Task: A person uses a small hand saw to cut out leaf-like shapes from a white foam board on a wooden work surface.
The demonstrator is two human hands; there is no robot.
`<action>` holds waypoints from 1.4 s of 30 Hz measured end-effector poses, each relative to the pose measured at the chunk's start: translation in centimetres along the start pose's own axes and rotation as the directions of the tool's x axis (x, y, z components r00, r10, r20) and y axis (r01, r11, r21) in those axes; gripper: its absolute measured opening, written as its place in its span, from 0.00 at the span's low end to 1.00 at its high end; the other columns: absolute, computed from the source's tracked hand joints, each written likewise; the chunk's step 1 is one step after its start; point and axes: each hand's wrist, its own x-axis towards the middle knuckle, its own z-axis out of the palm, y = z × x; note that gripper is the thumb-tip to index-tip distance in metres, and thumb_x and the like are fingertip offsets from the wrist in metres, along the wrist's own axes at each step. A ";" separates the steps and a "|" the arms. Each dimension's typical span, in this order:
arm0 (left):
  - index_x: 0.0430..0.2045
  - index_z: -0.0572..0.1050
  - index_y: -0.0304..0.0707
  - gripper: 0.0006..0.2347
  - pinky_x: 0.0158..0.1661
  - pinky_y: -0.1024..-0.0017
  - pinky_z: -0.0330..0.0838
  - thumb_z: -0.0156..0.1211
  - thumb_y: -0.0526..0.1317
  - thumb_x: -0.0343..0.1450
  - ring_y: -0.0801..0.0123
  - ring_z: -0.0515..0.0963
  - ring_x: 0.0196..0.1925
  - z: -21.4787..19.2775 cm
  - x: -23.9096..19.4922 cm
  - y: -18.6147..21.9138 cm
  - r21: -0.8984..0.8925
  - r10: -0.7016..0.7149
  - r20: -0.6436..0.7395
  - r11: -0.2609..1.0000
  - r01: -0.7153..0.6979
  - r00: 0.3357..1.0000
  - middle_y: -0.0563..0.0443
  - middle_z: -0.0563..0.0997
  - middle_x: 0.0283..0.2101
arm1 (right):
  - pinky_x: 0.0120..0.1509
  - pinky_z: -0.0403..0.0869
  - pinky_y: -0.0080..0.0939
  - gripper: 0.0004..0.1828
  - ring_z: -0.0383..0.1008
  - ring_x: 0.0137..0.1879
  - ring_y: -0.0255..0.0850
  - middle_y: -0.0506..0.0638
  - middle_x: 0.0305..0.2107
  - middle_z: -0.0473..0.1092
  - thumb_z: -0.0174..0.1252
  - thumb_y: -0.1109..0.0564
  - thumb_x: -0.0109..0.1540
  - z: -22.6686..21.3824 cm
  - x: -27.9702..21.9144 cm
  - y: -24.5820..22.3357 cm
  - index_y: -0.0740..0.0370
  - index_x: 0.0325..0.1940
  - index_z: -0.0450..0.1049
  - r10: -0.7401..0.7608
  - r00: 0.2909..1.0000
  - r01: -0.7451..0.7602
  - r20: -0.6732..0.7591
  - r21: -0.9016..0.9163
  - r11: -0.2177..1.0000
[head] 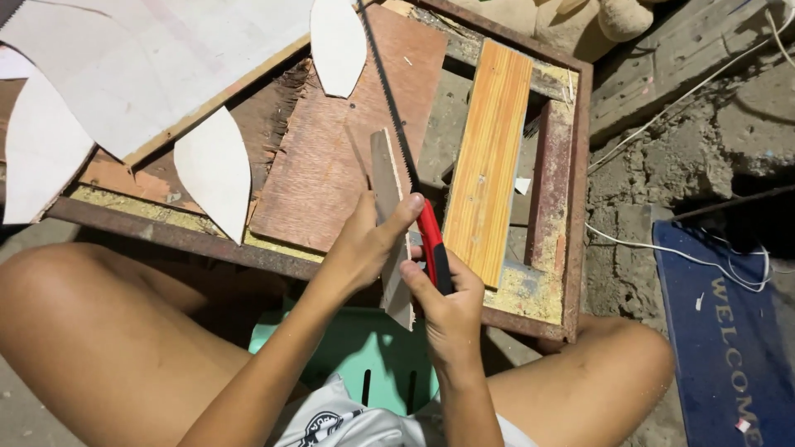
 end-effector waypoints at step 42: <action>0.59 0.66 0.23 0.51 0.41 0.28 0.73 0.43 0.77 0.56 0.30 0.81 0.38 -3.6 9.2 -5.5 -0.683 0.081 0.498 0.650 0.333 0.863 0.26 0.76 0.37 | 0.38 0.71 0.28 0.09 0.71 0.33 0.31 0.45 0.29 0.73 0.69 0.58 0.61 -5.3 8.9 1.0 0.57 0.44 0.77 -0.357 0.921 0.330 -0.155 -0.174 0.928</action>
